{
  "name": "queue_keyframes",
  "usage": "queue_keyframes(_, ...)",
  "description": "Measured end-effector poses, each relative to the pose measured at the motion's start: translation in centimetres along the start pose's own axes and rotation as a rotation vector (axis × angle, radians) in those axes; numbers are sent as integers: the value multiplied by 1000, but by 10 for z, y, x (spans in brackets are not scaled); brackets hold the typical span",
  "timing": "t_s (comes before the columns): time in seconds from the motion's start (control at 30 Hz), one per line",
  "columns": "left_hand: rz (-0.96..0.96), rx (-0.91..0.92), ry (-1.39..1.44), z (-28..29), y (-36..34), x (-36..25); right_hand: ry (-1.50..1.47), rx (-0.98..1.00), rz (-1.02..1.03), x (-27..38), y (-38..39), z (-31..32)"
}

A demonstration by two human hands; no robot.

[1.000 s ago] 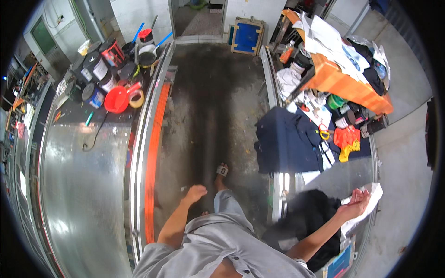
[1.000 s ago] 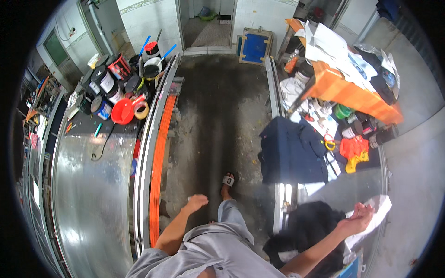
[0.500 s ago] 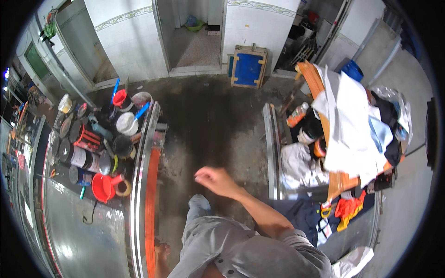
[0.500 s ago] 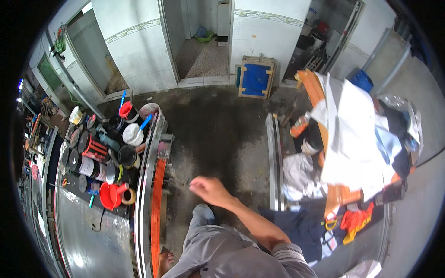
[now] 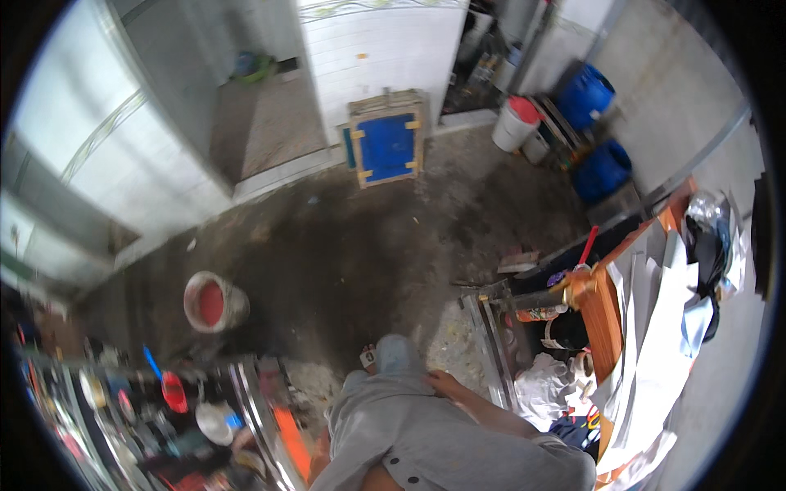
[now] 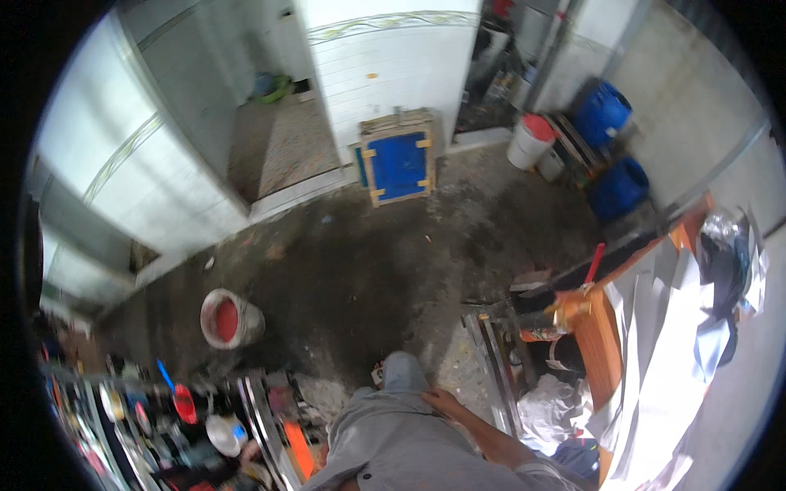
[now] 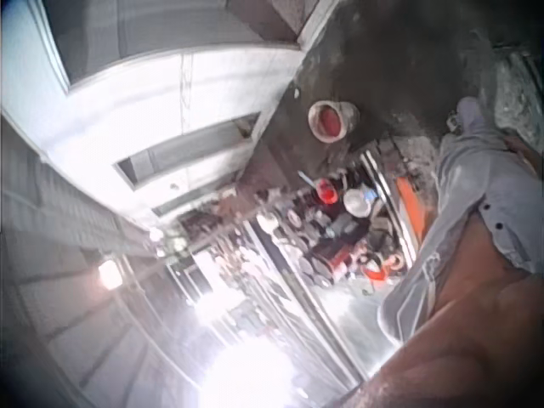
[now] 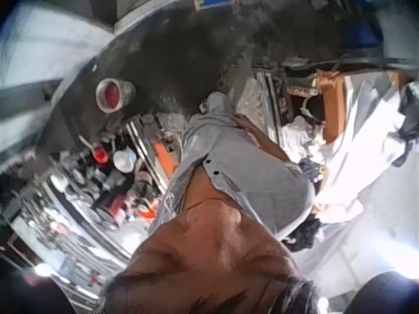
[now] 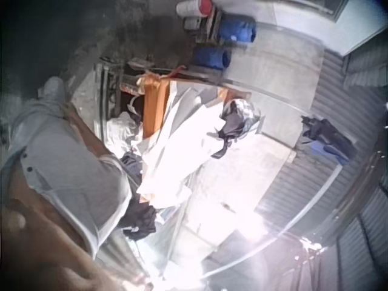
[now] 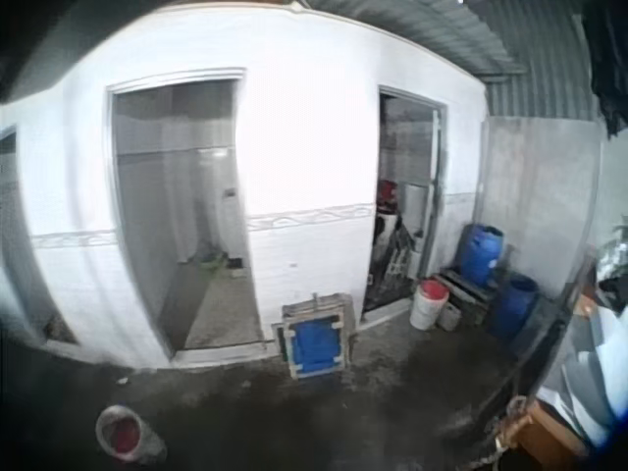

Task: The person carries a white t-shirt and a black garment to a conveyor belt, then retrieves a screen printing frame from a stack. They place the frame on the belt, unfold the white t-shirt, and align it under the screen. The person then uses a squeegee to pull ink across the screen, printing a design onto the shirt.

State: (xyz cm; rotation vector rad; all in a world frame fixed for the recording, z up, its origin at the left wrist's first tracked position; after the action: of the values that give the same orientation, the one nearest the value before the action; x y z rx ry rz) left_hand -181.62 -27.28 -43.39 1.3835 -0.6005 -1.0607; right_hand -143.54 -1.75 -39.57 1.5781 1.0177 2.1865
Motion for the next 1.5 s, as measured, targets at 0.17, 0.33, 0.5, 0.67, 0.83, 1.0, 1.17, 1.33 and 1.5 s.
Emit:
queue_keyframes(0.17, -40, 0, -219, -10, -14, -198, -162, -132, -19, 81, 9, 33)
queue_keyframes(0.33, -90, 10, -501, -79, -32, -427, -109, -459, -15, 173, -57, 55)
queue_keyframes(0.5, -121, 13, -728, -146, -42, -625, -107, -372, -241, 229, -119, 85)
queue_keyframes(0.67, -91, 86, -926, -282, -70, -746, -164, -334, -333, 244, -179, 80)
queue_keyframes(0.83, -92, 203, -1161, -424, -101, -851, -298, -624, -351, 310, -234, 106)
queue_keyframes(1.0, -101, 302, -1452, -592, -93, -974, -398, -526, -453, 424, -268, 213)
queue_keyframes(1.17, -154, 422, -1698, -764, -76, -1032, -925, -770, -380, 474, -275, 289)
queue_keyframes(1.33, -93, 481, -1969, -913, -59, -1044, -1019, -1059, -289, 494, -300, 342)
queue_keyframes(1.5, -127, 470, -2030, -1043, -36, -1033, -1330, -1147, -352, 451, -336, 449)
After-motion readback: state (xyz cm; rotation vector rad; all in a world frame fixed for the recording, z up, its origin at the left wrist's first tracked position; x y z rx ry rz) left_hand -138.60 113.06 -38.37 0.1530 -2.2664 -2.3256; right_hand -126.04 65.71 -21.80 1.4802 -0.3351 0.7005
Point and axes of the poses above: each hand's wrist, its own y-axis away from the middle knuckle, its own z-axis out of the back of the hand, x = y × z, the point moved 2 cm from there along -y, towards the middle knuckle, and after that the axes turned 11 degrees about z, right-handed, at the moved point
